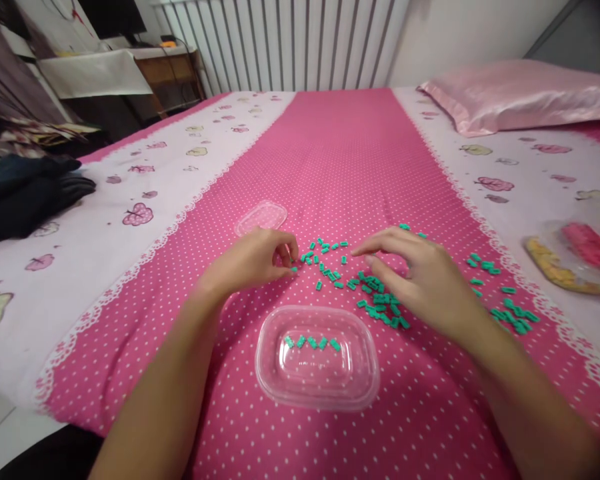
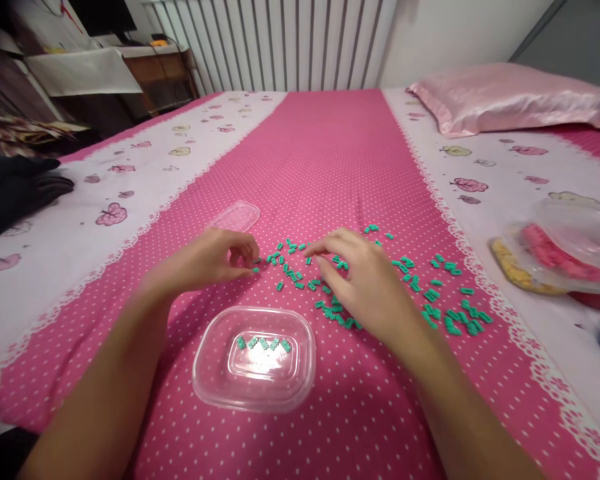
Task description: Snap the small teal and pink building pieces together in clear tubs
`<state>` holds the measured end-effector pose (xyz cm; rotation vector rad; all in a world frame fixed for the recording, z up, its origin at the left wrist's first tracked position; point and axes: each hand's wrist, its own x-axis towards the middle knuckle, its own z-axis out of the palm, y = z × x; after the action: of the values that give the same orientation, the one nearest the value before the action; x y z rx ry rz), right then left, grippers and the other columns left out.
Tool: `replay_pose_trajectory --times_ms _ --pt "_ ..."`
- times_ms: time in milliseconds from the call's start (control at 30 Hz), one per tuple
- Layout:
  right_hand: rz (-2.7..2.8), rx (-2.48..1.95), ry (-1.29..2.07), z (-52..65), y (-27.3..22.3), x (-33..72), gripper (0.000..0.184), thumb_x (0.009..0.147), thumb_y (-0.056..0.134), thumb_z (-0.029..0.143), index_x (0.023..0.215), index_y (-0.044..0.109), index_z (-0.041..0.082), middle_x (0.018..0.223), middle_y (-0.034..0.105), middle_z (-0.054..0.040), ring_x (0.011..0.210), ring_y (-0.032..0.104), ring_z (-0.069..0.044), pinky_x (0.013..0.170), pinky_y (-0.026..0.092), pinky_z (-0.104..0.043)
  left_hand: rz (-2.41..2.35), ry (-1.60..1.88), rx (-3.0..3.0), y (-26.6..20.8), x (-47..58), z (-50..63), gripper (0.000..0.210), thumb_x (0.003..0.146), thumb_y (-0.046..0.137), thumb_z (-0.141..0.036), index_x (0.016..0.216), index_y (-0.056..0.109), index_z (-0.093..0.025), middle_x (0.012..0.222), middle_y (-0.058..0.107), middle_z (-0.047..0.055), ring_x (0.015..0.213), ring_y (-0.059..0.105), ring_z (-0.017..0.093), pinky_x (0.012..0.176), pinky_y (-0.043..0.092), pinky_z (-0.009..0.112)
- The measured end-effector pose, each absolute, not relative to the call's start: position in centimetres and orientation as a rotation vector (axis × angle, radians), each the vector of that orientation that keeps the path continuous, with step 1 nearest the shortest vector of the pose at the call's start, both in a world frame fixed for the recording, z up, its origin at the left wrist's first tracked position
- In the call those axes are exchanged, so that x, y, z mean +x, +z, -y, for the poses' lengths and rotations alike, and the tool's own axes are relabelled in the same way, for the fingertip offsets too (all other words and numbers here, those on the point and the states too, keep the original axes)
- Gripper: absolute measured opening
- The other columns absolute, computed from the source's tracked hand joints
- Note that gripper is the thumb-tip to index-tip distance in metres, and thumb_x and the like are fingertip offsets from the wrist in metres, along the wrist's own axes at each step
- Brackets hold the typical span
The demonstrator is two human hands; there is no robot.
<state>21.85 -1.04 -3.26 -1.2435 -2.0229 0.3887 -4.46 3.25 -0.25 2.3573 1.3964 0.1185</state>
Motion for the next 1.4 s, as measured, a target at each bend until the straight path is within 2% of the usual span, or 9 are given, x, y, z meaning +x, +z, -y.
replay_pose_trajectory --times_ms 133,267,433,667,767,933,1133,1267,1400 --pt "2.067 -1.160 0.464 3.6 -1.1 19.4 0.017 0.096 0.062 0.021 0.104 0.076 0.026 0.103 0.078 -0.0013 0.094 0.072 -0.018 0.083 0.054 -0.032 -1.117 0.286 2.284 2.0 -5.0 -1.5 0.009 0.081 0.069 -0.023 0.087 0.062 -0.020 0.084 0.071 -0.001 0.074 0.062 0.012 0.067 0.047 0.024" --pt "2.176 -1.117 0.362 5.8 0.0 17.0 0.016 0.091 0.065 0.014 0.094 0.077 0.025 0.087 0.079 0.0026 0.077 0.072 -0.015 0.068 0.051 -0.027 -0.888 0.390 2.229 3.5 -4.9 0.4 0.016 0.078 0.072 -0.017 0.086 0.060 -0.021 0.079 0.068 -0.004 0.070 0.062 0.010 0.062 0.047 0.021" --pt "2.209 -1.146 0.260 6.9 -0.5 16.0 0.019 0.091 0.061 0.014 0.090 0.075 0.025 0.081 0.078 0.0035 0.070 0.071 -0.014 0.064 0.049 -0.026 -0.798 0.395 2.208 3.6 -4.9 1.0 0.022 0.075 0.073 -0.011 0.084 0.056 -0.021 0.073 0.064 -0.006 0.067 0.065 0.009 0.056 0.045 0.019" --pt "2.259 -1.214 0.220 7.5 0.1 15.5 0.010 0.088 0.066 0.020 0.083 0.074 0.024 0.066 0.071 0.0058 0.055 0.064 -0.013 0.056 0.042 -0.028 -0.759 0.332 2.269 3.2 -4.7 0.8 0.026 0.076 0.073 -0.011 0.086 0.051 -0.021 0.076 0.067 -0.005 0.068 0.063 0.010 0.057 0.042 0.020" --pt "2.328 -1.252 0.157 7.7 0.4 15.3 0.007 0.084 0.072 0.020 0.078 0.072 0.023 0.067 0.071 0.0054 0.059 0.065 -0.016 0.059 0.040 -0.030 -0.764 0.300 2.248 3.0 -5.1 0.5 0.026 0.078 0.074 -0.011 0.087 0.052 -0.020 0.076 0.068 -0.005 0.069 0.064 0.011 0.057 0.042 0.020" --pt "2.427 -1.246 0.230 8.3 -1.0 14.7 0.013 0.086 0.073 0.019 0.076 0.068 0.025 0.073 0.071 0.0057 0.069 0.065 -0.019 0.070 0.034 -0.034 -0.800 0.345 2.237 2.7 -7.3 -0.7 0.032 0.074 0.086 -0.019 0.090 0.058 -0.019 0.089 0.073 -0.002 0.079 0.068 0.013 0.063 0.045 0.021" --pt "2.644 -1.201 0.264 8.3 -2.3 13.6 0.016 0.083 0.072 0.013 0.072 0.069 0.025 0.073 0.070 0.0030 0.070 0.061 -0.020 0.070 0.023 -0.035 -0.926 0.285 2.214 2.4 -8.1 -1.1 0.038 0.072 0.087 -0.020 0.100 0.061 -0.020 0.095 0.076 -0.003 0.080 0.070 0.014 0.064 0.043 0.022" --pt "2.652 -1.275 0.349 8.4 -2.3 12.9 0.017 0.079 0.073 0.009 0.073 0.069 0.024 0.075 0.070 0.0032 0.074 0.062 -0.021 0.072 0.022 -0.036 -0.977 0.245 2.184 2.3 -7.8 -1.1 0.043 0.071 0.087 -0.022 0.106 0.062 -0.021 0.094 0.076 -0.004 0.080 0.071 0.015 0.063 0.042 0.021" --pt "2.652 -1.273 0.269 8.3 -2.6 12.5 0.021 0.077 0.072 0.005 0.069 0.066 0.024 0.068 0.066 0.0043 0.069 0.059 -0.019 0.075 0.020 -0.037 -0.975 0.225 2.225 2.2 -7.7 -1.0 0.045 0.071 0.089 -0.028 0.108 0.062 -0.023 0.090 0.076 -0.005 0.081 0.071 0.015 0.064 0.040 0.021"
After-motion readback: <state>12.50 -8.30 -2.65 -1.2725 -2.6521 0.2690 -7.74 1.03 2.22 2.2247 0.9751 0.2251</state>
